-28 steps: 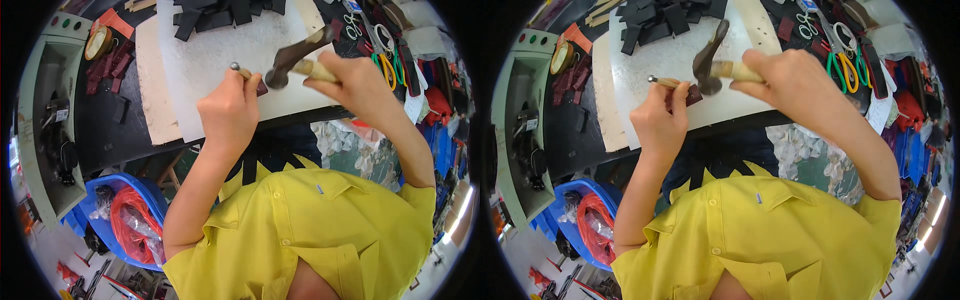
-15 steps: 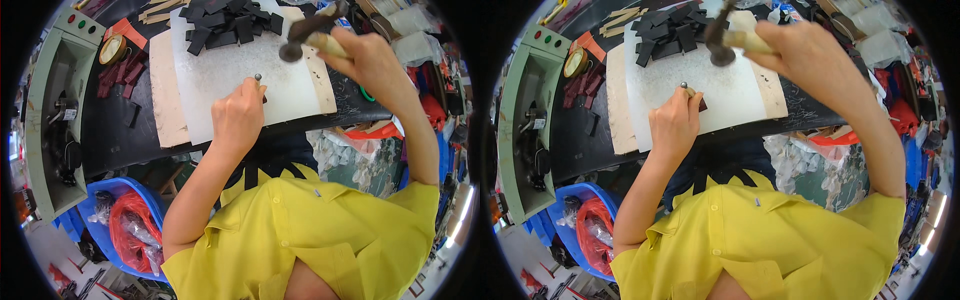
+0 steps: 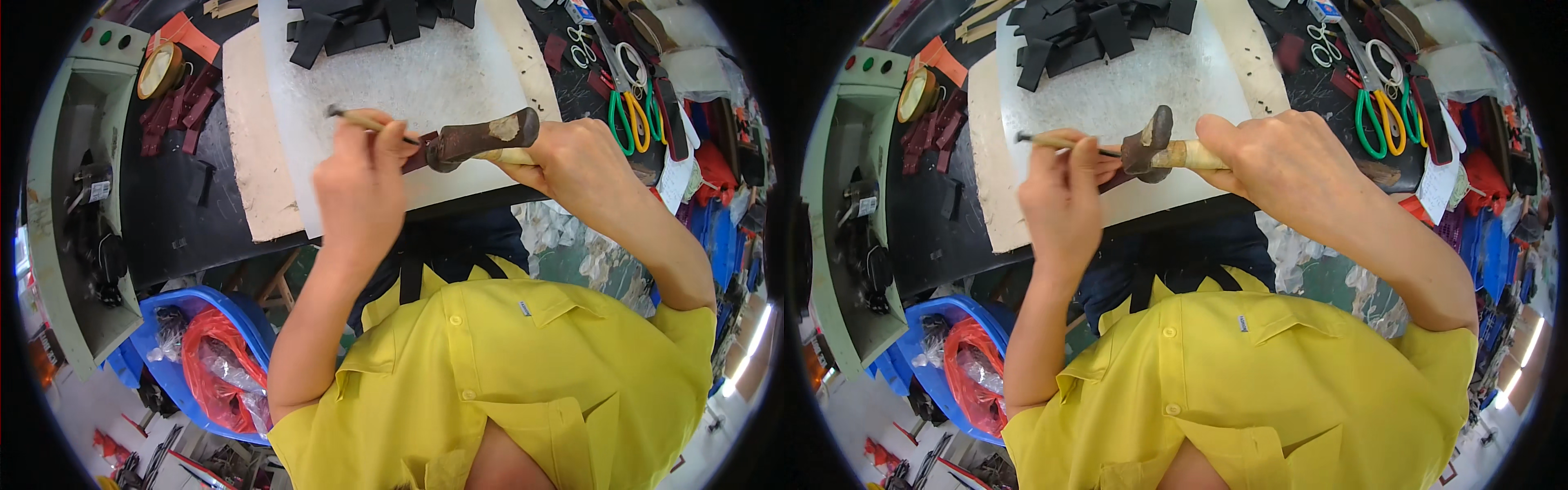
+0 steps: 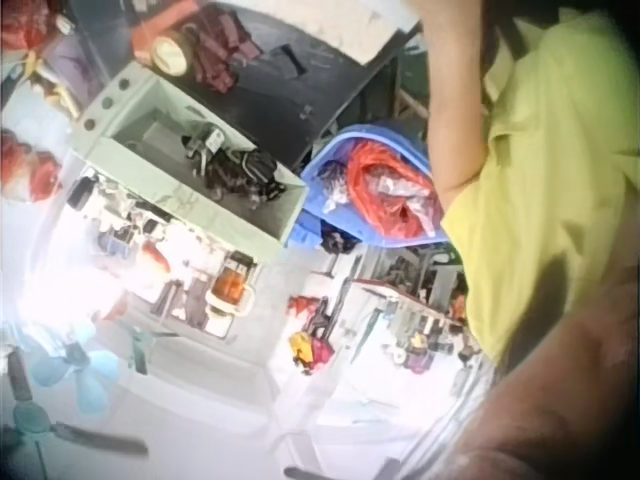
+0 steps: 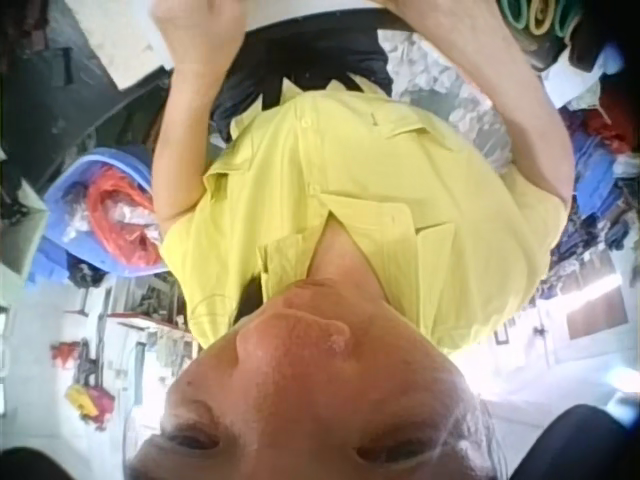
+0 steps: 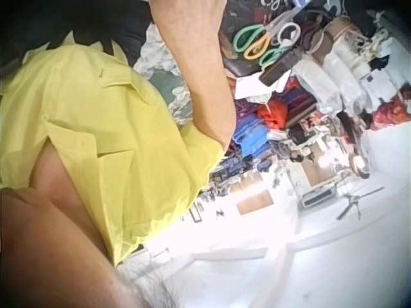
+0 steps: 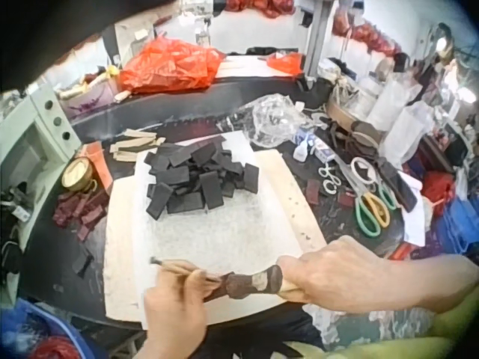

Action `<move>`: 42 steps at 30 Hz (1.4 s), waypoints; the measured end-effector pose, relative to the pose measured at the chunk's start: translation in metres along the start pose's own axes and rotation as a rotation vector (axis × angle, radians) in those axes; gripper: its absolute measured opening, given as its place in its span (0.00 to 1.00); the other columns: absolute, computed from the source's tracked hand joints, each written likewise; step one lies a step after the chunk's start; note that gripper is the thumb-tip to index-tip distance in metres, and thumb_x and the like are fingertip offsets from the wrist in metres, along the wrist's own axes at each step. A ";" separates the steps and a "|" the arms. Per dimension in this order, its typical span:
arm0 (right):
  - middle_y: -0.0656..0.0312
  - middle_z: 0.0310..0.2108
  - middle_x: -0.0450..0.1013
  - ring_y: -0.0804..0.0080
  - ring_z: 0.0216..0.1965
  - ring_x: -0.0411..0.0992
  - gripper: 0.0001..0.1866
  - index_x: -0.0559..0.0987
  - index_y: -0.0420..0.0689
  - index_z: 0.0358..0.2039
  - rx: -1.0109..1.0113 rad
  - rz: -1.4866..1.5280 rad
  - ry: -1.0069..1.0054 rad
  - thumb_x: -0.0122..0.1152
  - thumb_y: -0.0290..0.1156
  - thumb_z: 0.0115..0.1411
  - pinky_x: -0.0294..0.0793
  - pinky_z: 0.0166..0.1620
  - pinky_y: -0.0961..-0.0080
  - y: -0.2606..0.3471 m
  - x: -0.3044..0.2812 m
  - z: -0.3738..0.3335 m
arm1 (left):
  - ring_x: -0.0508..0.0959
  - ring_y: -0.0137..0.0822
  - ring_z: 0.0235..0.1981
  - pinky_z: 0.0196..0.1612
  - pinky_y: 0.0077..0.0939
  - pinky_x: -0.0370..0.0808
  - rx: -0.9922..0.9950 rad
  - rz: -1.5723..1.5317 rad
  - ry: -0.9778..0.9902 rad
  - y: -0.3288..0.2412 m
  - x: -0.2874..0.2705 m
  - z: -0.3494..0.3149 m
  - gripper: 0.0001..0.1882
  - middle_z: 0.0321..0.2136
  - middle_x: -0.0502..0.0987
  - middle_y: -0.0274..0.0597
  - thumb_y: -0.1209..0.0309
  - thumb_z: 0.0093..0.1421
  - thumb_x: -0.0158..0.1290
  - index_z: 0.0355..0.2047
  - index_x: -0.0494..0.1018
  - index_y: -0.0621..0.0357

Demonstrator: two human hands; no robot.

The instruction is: The person repeatedly picks up small rectangular leather pieces, aligns them, and uses a hammer and punch to drive metal rivets through pre-drilled holes. They handle black and maroon leather pieces one at a time, placing finished pieces aside on the workbench.

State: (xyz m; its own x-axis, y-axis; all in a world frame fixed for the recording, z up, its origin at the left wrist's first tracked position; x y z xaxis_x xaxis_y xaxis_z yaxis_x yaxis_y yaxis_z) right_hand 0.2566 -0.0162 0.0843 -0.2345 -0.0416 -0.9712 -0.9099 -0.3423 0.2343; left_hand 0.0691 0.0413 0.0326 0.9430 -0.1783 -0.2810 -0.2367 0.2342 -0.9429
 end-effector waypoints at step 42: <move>0.49 0.15 0.70 0.47 0.21 0.74 0.16 0.73 0.42 0.28 0.084 -0.047 -0.187 0.65 0.41 0.59 0.72 0.25 0.57 0.000 -0.056 0.028 | 0.77 0.43 0.18 0.21 0.33 0.72 0.502 0.611 0.135 -0.016 -0.013 -0.013 0.08 0.20 0.76 0.43 0.75 0.60 0.58 0.29 0.69 0.61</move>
State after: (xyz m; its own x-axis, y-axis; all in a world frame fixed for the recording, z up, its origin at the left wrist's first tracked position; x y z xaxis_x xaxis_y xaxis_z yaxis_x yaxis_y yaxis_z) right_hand 0.2601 0.0128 0.1403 -0.2430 0.1503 -0.9583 -0.9449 -0.2601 0.1988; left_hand 0.0575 0.0276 0.0491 0.6370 0.0138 -0.7708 -0.5378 0.7243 -0.4315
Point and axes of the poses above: each hand's wrist, its own z-axis towards the middle knuckle, its own x-axis out of the palm, y = z × x, the point moved 5 cm from there along z, towards the middle knuckle
